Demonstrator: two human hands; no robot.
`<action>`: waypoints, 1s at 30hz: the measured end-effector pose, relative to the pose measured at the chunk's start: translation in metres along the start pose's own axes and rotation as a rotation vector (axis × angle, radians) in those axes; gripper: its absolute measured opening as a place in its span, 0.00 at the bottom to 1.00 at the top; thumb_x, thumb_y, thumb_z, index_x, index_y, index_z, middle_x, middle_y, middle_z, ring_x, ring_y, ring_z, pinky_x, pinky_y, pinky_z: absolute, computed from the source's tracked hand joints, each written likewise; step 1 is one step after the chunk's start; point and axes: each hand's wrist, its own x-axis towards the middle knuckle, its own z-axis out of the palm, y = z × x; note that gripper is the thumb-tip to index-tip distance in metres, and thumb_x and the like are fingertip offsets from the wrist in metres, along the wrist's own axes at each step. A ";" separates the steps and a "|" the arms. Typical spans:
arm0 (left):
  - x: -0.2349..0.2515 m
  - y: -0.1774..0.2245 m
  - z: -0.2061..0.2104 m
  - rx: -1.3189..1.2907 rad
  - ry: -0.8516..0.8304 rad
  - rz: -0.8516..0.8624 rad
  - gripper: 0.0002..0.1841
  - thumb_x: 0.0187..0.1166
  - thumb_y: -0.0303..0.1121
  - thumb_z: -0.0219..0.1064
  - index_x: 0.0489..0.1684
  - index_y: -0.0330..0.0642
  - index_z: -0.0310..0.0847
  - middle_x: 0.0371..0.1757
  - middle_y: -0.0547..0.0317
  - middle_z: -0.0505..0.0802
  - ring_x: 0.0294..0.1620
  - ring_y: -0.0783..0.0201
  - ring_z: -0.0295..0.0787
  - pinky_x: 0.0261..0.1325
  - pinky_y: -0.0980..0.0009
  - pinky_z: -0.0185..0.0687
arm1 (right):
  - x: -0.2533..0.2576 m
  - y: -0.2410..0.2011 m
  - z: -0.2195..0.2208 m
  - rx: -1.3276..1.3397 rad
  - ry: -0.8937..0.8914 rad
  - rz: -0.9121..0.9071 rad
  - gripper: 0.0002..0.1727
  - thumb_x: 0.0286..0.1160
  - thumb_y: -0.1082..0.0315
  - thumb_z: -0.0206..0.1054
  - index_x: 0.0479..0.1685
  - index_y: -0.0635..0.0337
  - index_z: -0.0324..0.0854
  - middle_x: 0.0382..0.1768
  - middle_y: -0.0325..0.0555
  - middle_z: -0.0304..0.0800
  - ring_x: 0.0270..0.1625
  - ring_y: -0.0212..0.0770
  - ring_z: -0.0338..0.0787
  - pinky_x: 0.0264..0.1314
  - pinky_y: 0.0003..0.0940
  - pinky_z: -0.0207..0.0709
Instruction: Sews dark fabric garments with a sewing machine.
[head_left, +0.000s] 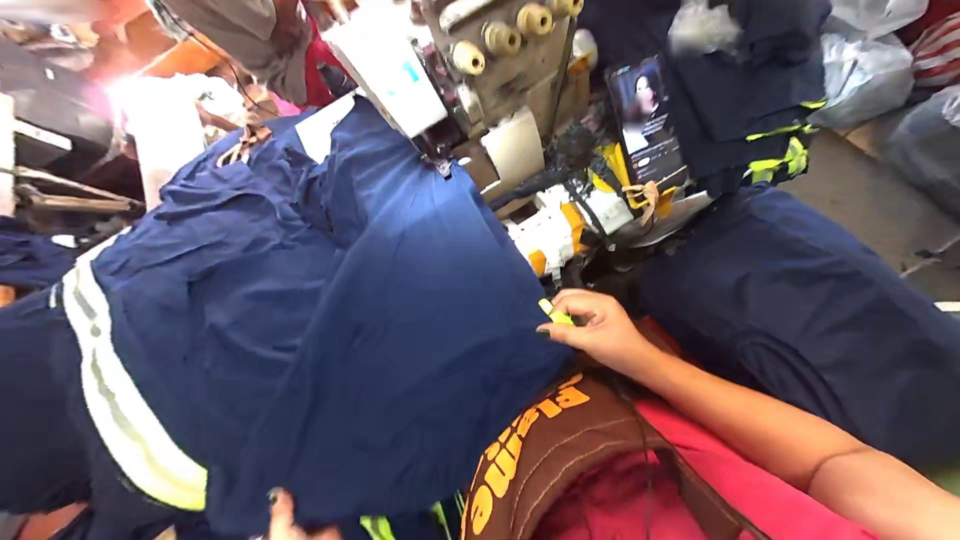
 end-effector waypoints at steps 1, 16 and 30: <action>-0.003 -0.008 0.009 -0.024 0.034 -0.028 0.33 0.84 0.32 0.64 0.86 0.36 0.54 0.72 0.51 0.81 0.69 0.66 0.83 0.72 0.63 0.81 | 0.000 0.003 -0.001 -0.022 0.014 -0.007 0.07 0.69 0.68 0.78 0.30 0.64 0.90 0.38 0.41 0.92 0.44 0.26 0.89 0.49 0.22 0.84; -0.005 -0.021 0.040 -0.064 0.168 -0.078 0.27 0.83 0.26 0.65 0.81 0.37 0.62 0.67 0.49 0.85 0.65 0.60 0.86 0.68 0.58 0.84 | 0.003 0.009 -0.008 -0.019 0.092 0.215 0.05 0.64 0.71 0.80 0.28 0.58 0.88 0.25 0.34 0.88 0.24 0.21 0.83 0.28 0.16 0.78; -0.007 -0.020 0.040 -0.021 0.193 -0.059 0.26 0.82 0.24 0.66 0.78 0.36 0.65 0.65 0.50 0.86 0.63 0.62 0.87 0.67 0.60 0.84 | 0.003 0.022 -0.010 -0.057 0.109 0.245 0.11 0.63 0.71 0.81 0.32 0.57 0.80 0.25 0.34 0.85 0.23 0.22 0.81 0.26 0.17 0.76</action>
